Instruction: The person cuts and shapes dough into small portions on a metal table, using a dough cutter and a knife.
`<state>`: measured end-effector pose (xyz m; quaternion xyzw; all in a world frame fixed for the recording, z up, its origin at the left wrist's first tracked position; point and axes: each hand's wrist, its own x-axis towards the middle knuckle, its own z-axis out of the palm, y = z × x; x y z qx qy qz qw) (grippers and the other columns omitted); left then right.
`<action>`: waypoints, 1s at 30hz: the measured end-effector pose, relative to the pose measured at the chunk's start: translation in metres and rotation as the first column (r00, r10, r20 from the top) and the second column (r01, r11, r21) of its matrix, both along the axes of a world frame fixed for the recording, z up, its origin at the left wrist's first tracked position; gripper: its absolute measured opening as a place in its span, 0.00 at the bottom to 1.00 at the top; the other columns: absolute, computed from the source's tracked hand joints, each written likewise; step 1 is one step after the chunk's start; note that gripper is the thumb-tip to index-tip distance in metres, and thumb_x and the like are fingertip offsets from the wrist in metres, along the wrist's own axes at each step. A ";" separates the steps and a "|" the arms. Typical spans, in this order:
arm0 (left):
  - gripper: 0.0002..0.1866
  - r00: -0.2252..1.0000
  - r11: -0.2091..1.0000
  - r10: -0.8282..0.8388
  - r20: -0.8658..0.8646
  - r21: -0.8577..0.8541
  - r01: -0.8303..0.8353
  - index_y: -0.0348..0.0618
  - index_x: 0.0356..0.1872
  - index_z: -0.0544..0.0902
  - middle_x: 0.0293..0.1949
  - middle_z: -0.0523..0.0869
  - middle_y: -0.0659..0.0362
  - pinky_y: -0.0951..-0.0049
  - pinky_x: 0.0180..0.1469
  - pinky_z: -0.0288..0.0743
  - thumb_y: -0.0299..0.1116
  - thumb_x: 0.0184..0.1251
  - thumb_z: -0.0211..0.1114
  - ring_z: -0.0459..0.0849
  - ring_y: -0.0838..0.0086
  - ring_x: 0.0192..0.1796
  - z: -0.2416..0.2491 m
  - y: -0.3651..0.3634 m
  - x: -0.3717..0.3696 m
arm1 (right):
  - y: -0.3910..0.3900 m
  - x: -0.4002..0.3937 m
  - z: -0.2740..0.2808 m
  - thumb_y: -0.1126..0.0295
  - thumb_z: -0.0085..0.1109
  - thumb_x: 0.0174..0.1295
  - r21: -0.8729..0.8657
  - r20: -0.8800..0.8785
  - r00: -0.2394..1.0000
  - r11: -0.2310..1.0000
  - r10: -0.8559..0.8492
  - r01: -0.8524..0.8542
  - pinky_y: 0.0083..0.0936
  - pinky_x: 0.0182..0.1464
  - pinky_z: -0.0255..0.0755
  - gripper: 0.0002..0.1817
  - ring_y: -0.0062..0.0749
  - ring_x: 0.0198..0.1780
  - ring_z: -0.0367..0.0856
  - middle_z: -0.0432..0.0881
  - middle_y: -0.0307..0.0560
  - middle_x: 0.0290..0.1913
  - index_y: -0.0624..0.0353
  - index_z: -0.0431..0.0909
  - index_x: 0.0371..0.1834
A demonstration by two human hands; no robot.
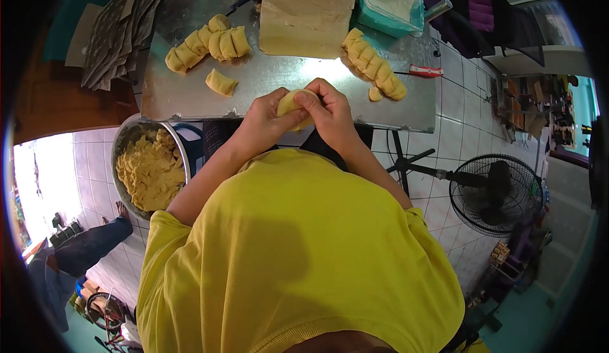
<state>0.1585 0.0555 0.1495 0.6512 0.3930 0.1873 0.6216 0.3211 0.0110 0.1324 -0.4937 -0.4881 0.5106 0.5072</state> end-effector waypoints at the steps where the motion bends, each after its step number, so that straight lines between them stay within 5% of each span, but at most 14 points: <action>1: 0.12 0.999 0.999 0.018 0.050 -0.050 -0.016 0.35 0.42 0.78 0.33 0.80 0.64 0.81 0.41 0.71 0.35 0.67 0.64 0.75 0.84 0.37 0.002 -0.001 0.002 | -0.001 -0.002 0.001 0.65 0.57 0.67 -0.108 -0.091 0.995 0.993 -0.050 0.040 0.15 0.36 0.67 0.10 0.13 0.32 0.69 0.75 0.34 0.32 0.61 0.73 0.35; 4: 0.15 0.931 0.959 0.265 0.249 -0.170 -0.227 0.34 0.42 0.79 0.33 0.82 0.61 0.80 0.41 0.71 0.38 0.67 0.63 0.76 0.83 0.37 -0.012 -0.006 0.006 | 0.000 -0.009 -0.004 0.65 0.57 0.67 -0.142 -0.305 0.929 0.975 -0.210 0.173 0.14 0.35 0.67 0.11 0.12 0.32 0.69 0.76 0.34 0.32 0.62 0.73 0.36; 7: 0.17 0.886 0.928 0.321 0.334 -0.298 -0.224 0.33 0.44 0.78 0.35 0.82 0.62 0.81 0.43 0.70 0.41 0.69 0.61 0.75 0.84 0.39 -0.019 -0.005 -0.001 | -0.003 -0.012 0.003 0.63 0.57 0.67 -0.165 -0.306 0.930 0.974 -0.202 0.158 0.13 0.36 0.67 0.12 0.12 0.32 0.69 0.76 0.34 0.31 0.63 0.73 0.37; 10: 0.19 0.963 0.986 0.142 0.231 -0.116 -0.118 0.33 0.45 0.77 0.34 0.81 0.62 0.82 0.43 0.70 0.42 0.70 0.60 0.75 0.84 0.39 -0.022 -0.005 -0.006 | -0.002 -0.008 0.013 0.63 0.57 0.68 -0.154 -0.208 0.978 0.988 -0.003 -0.030 0.12 0.38 0.67 0.12 0.12 0.33 0.69 0.75 0.34 0.32 0.62 0.74 0.39; 13: 0.18 0.921 0.947 0.230 0.314 -0.291 -0.137 0.34 0.47 0.76 0.34 0.80 0.63 0.81 0.43 0.71 0.40 0.69 0.62 0.75 0.83 0.38 -0.023 -0.007 0.001 | 0.002 -0.004 0.001 0.64 0.56 0.68 -0.129 -0.226 0.973 0.991 -0.045 0.016 0.12 0.39 0.67 0.11 0.12 0.34 0.69 0.75 0.34 0.34 0.61 0.73 0.39; 20: 0.17 0.950 0.972 0.171 0.261 -0.202 -0.119 0.36 0.47 0.71 0.40 0.79 0.61 0.80 0.45 0.71 0.31 0.63 0.67 0.76 0.83 0.41 -0.014 -0.005 0.004 | 0.001 -0.013 0.007 0.63 0.58 0.67 -0.172 -0.369 0.916 0.980 -0.160 0.102 0.11 0.34 0.63 0.11 0.11 0.32 0.67 0.73 0.32 0.29 0.59 0.73 0.33; 22: 0.17 0.986 0.993 0.110 0.128 0.020 -0.114 0.35 0.46 0.71 0.41 0.80 0.59 0.80 0.45 0.72 0.29 0.62 0.68 0.77 0.82 0.42 -0.009 -0.004 0.003 | 0.000 -0.009 0.007 0.62 0.59 0.66 -0.117 -0.220 0.974 0.993 -0.055 0.030 0.10 0.33 0.62 0.12 0.11 0.31 0.66 0.72 0.31 0.28 0.59 0.73 0.32; 26: 0.20 0.956 0.983 0.177 0.232 -0.085 -0.161 0.34 0.49 0.71 0.41 0.82 0.57 0.79 0.44 0.74 0.31 0.62 0.69 0.78 0.81 0.42 -0.009 -0.006 0.003 | 0.000 -0.001 -0.007 0.61 0.61 0.65 -0.090 -0.136 0.987 0.993 -0.082 0.071 0.10 0.34 0.62 0.13 0.11 0.32 0.66 0.72 0.31 0.30 0.59 0.72 0.35; 28: 0.18 0.890 0.957 0.285 0.354 -0.152 -0.246 0.34 0.49 0.73 0.39 0.83 0.58 0.80 0.42 0.74 0.30 0.63 0.68 0.78 0.83 0.41 -0.011 -0.005 0.002 | -0.001 -0.002 -0.006 0.62 0.61 0.65 -0.144 -0.232 0.959 0.981 -0.161 0.130 0.11 0.34 0.63 0.13 0.11 0.31 0.67 0.73 0.32 0.30 0.59 0.72 0.36; 30: 0.17 0.927 0.968 0.247 0.284 -0.121 -0.221 0.34 0.49 0.73 0.40 0.82 0.59 0.81 0.44 0.73 0.30 0.64 0.66 0.78 0.83 0.42 -0.015 -0.001 -0.004 | -0.003 -0.003 -0.003 0.63 0.60 0.65 -0.131 -0.249 0.959 0.986 -0.136 0.106 0.11 0.34 0.63 0.12 0.11 0.31 0.67 0.73 0.32 0.30 0.60 0.72 0.35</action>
